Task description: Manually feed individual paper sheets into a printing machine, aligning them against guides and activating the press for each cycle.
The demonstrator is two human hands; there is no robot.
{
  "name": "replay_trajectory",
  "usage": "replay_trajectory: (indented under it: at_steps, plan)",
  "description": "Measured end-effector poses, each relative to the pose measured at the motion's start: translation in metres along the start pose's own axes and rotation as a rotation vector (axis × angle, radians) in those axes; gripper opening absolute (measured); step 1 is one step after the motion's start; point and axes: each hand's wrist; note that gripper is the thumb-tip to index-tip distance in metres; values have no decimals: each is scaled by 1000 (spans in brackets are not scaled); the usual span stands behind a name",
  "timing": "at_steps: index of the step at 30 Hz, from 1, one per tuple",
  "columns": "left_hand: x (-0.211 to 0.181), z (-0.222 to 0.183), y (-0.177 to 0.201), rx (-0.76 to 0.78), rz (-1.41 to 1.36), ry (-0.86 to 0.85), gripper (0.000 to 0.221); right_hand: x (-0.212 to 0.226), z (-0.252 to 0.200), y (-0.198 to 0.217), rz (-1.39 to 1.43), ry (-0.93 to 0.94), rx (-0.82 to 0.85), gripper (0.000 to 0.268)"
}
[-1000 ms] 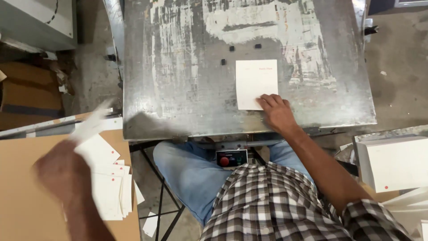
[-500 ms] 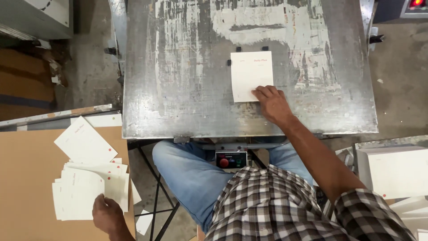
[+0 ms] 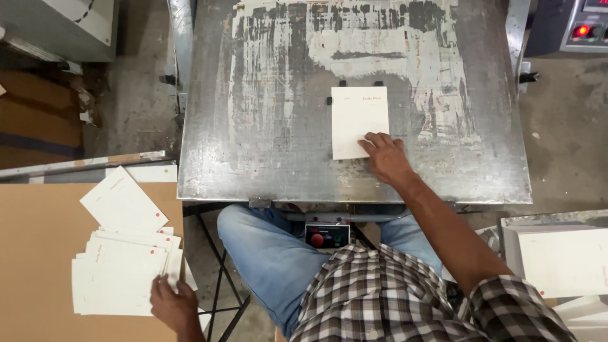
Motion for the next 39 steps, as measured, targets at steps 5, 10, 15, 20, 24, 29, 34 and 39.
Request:
replay_trajectory:
  at_steps: [5, 10, 15, 20, 24, 29, 34, 39]
  plan:
    - [-34, -49, 4, 16, -175, -90, 37, 3, 5, 16, 30, -15, 135, 62]
    - [-29, -92, -34, 65, -403, -160, 37, -7, 22, 18, 20, -54, 206, 69]
    - [1, -130, -125, 56, -514, -209, 42, -4, 45, 36, 57, -179, 464, 95]
    - [-4, -85, -131, -29, -620, -214, 38, -50, 129, 69, 136, -221, 362, 100]
    - [-14, -49, -103, -31, -605, -224, 40, -42, 146, 143, 47, -118, -167, 72]
    - [-34, 12, -87, -102, -639, -472, 33, -17, 72, 160, 129, 22, -583, 51]
    - [-55, 43, -87, -225, -833, -784, 27, -6, -72, 97, 180, -133, -369, 35]
    - [-97, 66, -54, -151, -763, -698, 33, -46, -247, 51, 21, -619, -291, 36]
Point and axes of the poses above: each hand's wrist, its own z-axis towards the middle knuckle, its own y-axis out of the back of the hand, x = y × z, and after that the axes turned 3 degrees about y, right-handed
